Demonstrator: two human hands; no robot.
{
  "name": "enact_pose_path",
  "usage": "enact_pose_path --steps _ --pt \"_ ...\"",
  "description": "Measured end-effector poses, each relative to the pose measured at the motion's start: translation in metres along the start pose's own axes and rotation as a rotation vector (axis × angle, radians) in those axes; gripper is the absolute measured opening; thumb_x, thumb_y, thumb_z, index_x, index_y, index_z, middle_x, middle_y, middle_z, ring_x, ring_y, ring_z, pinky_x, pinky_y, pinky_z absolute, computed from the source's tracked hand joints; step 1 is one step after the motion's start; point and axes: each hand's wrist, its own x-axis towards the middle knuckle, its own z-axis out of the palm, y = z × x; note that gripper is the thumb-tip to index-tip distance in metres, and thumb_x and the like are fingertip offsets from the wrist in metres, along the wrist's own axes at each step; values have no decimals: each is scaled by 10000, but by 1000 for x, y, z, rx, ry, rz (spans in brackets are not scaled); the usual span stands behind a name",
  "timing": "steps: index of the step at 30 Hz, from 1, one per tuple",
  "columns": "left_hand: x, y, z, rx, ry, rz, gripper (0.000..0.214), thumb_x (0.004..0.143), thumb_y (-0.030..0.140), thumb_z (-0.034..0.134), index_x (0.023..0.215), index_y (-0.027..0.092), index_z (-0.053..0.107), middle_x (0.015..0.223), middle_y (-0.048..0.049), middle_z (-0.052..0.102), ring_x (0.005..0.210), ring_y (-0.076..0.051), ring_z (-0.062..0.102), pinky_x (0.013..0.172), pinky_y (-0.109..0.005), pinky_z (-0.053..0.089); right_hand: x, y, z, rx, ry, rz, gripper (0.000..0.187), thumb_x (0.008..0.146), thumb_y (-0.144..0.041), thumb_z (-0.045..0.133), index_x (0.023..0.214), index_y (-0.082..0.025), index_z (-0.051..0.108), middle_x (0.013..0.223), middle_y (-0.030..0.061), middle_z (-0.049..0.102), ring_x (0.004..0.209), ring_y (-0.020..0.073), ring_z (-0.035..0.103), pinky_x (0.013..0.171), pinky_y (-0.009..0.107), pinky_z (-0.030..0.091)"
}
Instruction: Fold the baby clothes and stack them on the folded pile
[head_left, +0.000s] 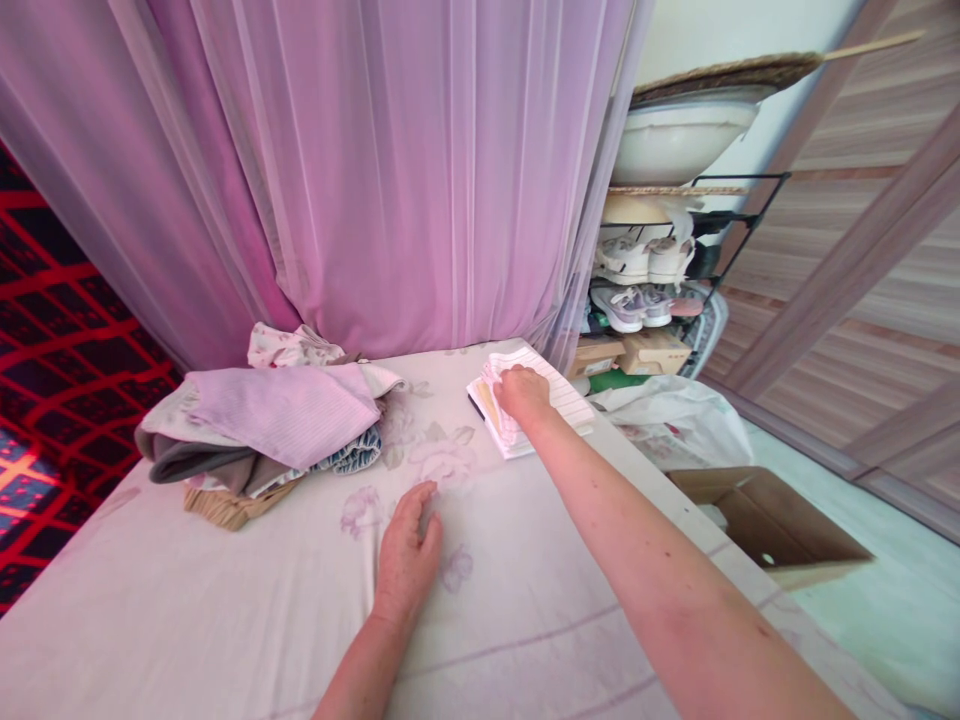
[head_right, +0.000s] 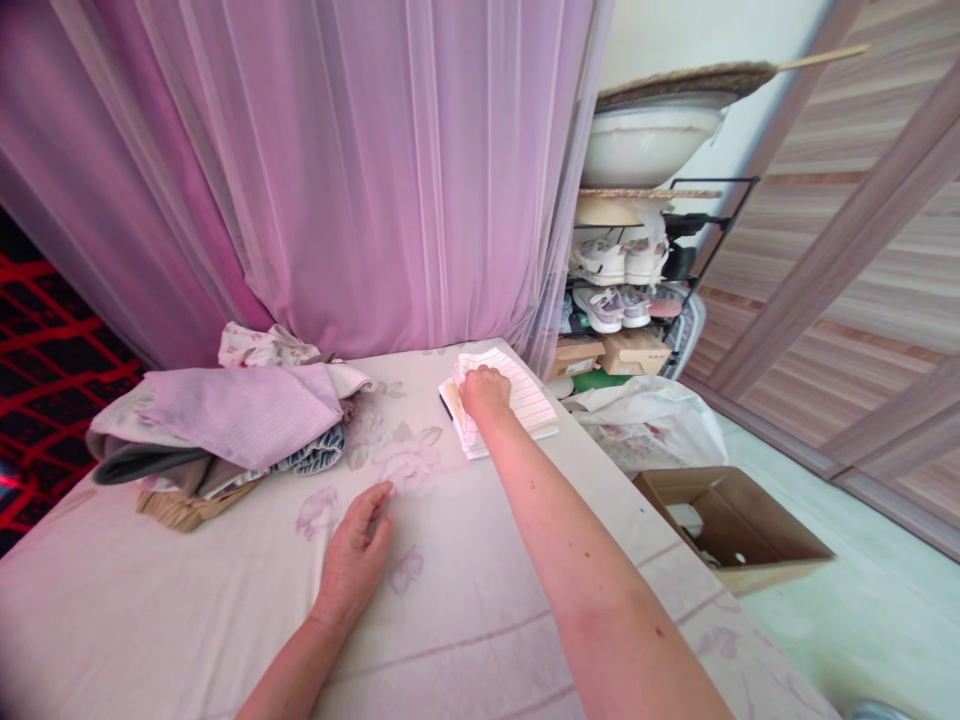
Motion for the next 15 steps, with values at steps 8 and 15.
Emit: enact_pose_path --steps 8,15 --pt "0 -3 2 12 5 12 380 809 221 495 1174 210 601 1203 -79 639 1128 -225 593 1011 -435 454 -13 37 11 150 6 -37 520 992 -328 137 1407 -240 438 1487 58 425 1368 182 355 1107 398 278" --pt "-1 -3 3 39 4 18 381 809 219 485 1173 200 599 1203 -88 637 1132 -230 592 1011 -439 455 2 41 13 47 -236 -34 511 956 -404 257 1433 -299 409 1540 71 332 1404 278 291 1104 591 184"
